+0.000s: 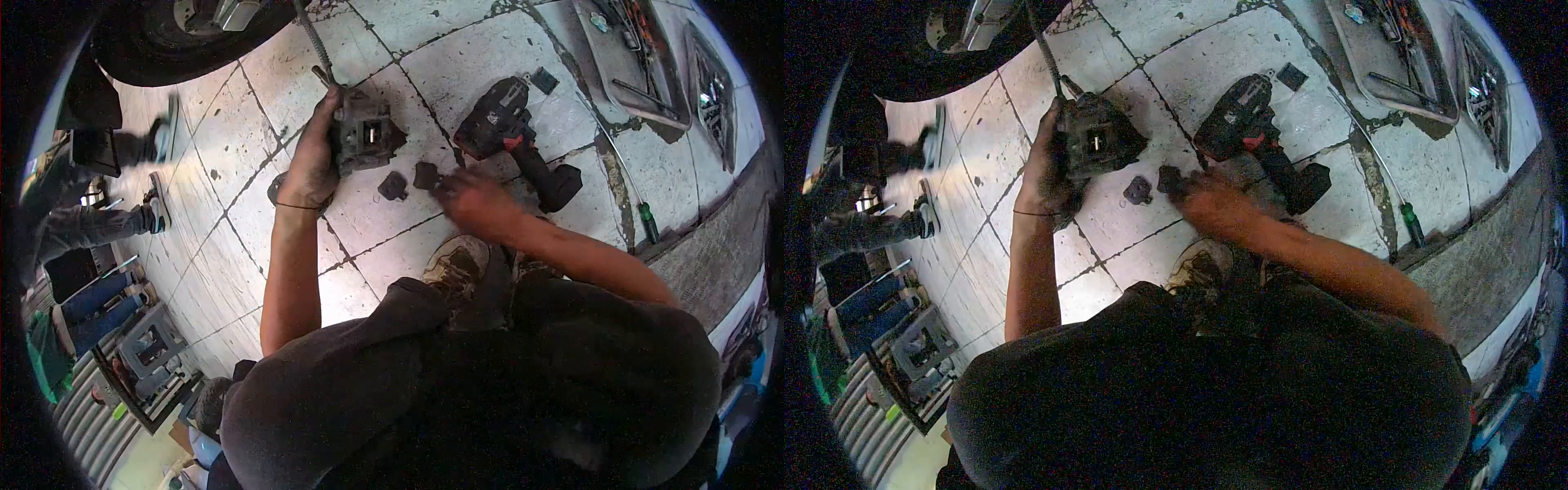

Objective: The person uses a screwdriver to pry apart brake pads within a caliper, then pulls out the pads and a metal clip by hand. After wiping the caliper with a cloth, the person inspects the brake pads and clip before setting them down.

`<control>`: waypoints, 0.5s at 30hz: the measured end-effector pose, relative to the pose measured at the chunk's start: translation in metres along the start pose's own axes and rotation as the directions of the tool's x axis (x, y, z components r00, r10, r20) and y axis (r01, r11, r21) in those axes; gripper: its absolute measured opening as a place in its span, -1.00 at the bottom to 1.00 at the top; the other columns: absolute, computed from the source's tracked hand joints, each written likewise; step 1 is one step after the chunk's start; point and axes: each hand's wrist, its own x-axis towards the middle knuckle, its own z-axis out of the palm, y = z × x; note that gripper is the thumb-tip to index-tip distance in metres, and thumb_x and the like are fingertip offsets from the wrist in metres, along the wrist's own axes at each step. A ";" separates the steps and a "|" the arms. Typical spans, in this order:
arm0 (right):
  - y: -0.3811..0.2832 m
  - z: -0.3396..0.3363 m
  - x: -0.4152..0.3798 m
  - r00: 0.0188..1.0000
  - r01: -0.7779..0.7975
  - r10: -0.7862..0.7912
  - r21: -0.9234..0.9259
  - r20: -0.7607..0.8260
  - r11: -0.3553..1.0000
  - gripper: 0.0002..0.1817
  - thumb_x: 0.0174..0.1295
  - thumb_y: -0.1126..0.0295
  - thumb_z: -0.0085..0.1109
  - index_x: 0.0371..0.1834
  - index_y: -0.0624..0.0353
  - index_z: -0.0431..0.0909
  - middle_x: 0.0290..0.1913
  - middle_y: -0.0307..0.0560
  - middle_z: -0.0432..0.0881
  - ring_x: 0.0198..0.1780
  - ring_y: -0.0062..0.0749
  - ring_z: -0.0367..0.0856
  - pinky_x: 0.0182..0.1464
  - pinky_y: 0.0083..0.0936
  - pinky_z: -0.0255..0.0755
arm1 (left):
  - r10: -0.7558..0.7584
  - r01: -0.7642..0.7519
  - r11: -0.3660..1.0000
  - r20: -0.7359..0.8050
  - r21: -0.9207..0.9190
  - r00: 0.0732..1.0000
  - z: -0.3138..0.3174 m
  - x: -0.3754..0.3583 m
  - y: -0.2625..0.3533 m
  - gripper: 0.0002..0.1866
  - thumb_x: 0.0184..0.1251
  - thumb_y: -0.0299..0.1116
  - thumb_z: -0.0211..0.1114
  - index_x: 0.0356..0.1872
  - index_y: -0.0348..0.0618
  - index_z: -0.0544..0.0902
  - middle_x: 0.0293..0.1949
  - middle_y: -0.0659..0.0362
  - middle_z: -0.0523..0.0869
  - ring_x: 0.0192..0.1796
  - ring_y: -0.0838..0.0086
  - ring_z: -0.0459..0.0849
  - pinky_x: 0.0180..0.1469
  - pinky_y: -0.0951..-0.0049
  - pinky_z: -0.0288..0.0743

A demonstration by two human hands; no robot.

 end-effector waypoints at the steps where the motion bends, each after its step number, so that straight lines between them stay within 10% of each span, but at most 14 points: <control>1: -0.011 0.000 0.010 0.986 0.165 -0.165 -0.003 0.016 0.986 -0.61 0.15 0.38 0.16 0.09 0.13 0.55 0.02 -0.02 0.58 0.20 -0.15 0.50 0.28 -0.16 0.30 | 0.001 -0.001 1.000 -0.001 0.006 1.000 0.004 0.000 -0.001 -0.55 0.53 0.06 0.01 0.13 -0.07 0.53 -0.02 0.14 0.71 0.00 0.37 0.69 0.09 0.32 0.59; 6: -0.051 0.048 0.062 0.917 0.394 -0.393 0.000 -0.065 0.919 -0.64 0.23 0.41 0.03 0.10 0.22 0.53 0.06 -0.01 0.56 0.19 -0.09 0.50 0.29 -0.12 0.29 | 0.088 -0.083 0.995 0.079 -0.062 0.993 0.014 -0.001 -0.001 -0.52 0.54 0.02 -0.03 0.21 -0.14 0.44 0.02 0.08 0.67 0.00 0.33 0.71 0.04 0.21 0.66; 9: -0.050 0.070 0.078 0.835 0.356 -0.381 -0.137 -0.398 0.924 -0.78 0.13 0.35 0.11 -0.23 0.21 0.60 -0.07 -0.07 0.58 0.05 -0.14 0.56 0.13 -0.18 0.42 | 0.056 -0.045 0.995 0.116 -0.088 0.992 0.012 -0.004 0.003 -0.55 0.56 -0.02 -0.06 0.22 -0.12 0.44 0.04 0.09 0.67 0.03 0.33 0.70 0.06 0.20 0.66; 15: -0.048 0.059 0.077 0.887 0.431 -0.437 -0.070 -0.148 0.900 -0.82 0.15 0.34 0.10 -0.33 0.20 0.62 -0.17 -0.10 0.57 -0.03 -0.22 0.54 0.01 -0.19 0.42 | 0.047 -0.034 0.994 0.128 -0.103 0.991 0.011 -0.003 0.001 -0.56 0.57 -0.02 -0.06 0.19 -0.13 0.47 0.04 0.08 0.67 0.02 0.34 0.71 0.07 0.22 0.65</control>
